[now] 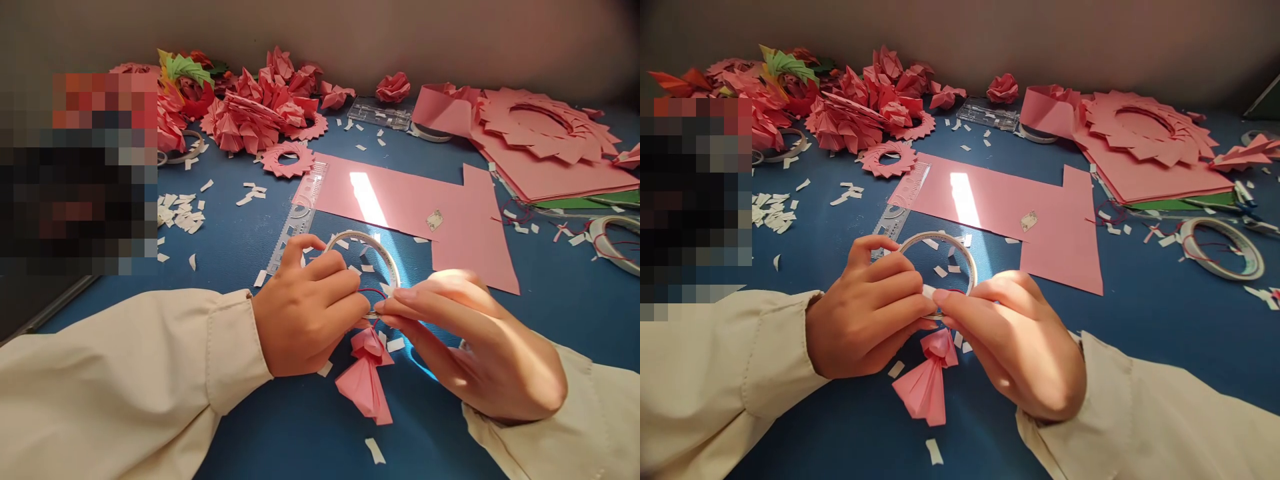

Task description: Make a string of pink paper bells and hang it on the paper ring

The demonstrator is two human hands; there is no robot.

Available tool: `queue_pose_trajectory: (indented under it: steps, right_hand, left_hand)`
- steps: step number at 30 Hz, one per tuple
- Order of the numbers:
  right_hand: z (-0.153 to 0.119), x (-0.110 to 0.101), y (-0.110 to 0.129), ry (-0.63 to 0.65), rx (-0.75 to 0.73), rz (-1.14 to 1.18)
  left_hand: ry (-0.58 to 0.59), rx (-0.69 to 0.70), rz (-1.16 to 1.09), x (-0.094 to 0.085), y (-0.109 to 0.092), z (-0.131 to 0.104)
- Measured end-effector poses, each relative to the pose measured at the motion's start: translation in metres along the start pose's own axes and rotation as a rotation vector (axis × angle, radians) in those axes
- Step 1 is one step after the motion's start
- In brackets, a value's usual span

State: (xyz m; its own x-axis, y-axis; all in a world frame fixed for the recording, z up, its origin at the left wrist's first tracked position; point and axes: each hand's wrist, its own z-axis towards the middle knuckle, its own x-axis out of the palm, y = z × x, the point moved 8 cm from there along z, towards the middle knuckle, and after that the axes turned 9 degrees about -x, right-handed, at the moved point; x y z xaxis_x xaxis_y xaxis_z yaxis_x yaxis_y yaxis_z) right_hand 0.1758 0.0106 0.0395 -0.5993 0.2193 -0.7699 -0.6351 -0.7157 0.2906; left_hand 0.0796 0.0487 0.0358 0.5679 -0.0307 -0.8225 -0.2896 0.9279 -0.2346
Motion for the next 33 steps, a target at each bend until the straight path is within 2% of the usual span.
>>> queue_pose_trajectory:
  steps: [4,11,19,27,33]
  right_hand:
    - [-0.004,0.007,-0.003,0.076,0.022,0.025]
    - [-0.005,0.003,0.004,0.045,-0.007,-0.064]
    - [0.003,0.012,0.014,0.023,-0.075,-0.106]
    - [0.002,0.019,0.013,0.072,-0.118,-0.097]
    - [0.002,0.019,0.015,0.043,-0.110,-0.079]
  left_hand:
    - [0.024,0.004,0.008,0.002,-0.001,0.000]
    - [0.108,-0.040,-0.002,0.003,0.000,0.003]
    - [0.076,-0.016,-0.008,0.004,-0.002,0.000]
    - [0.078,-0.023,-0.026,0.004,0.000,-0.001]
    - [0.079,-0.039,-0.020,0.005,0.000,0.000]
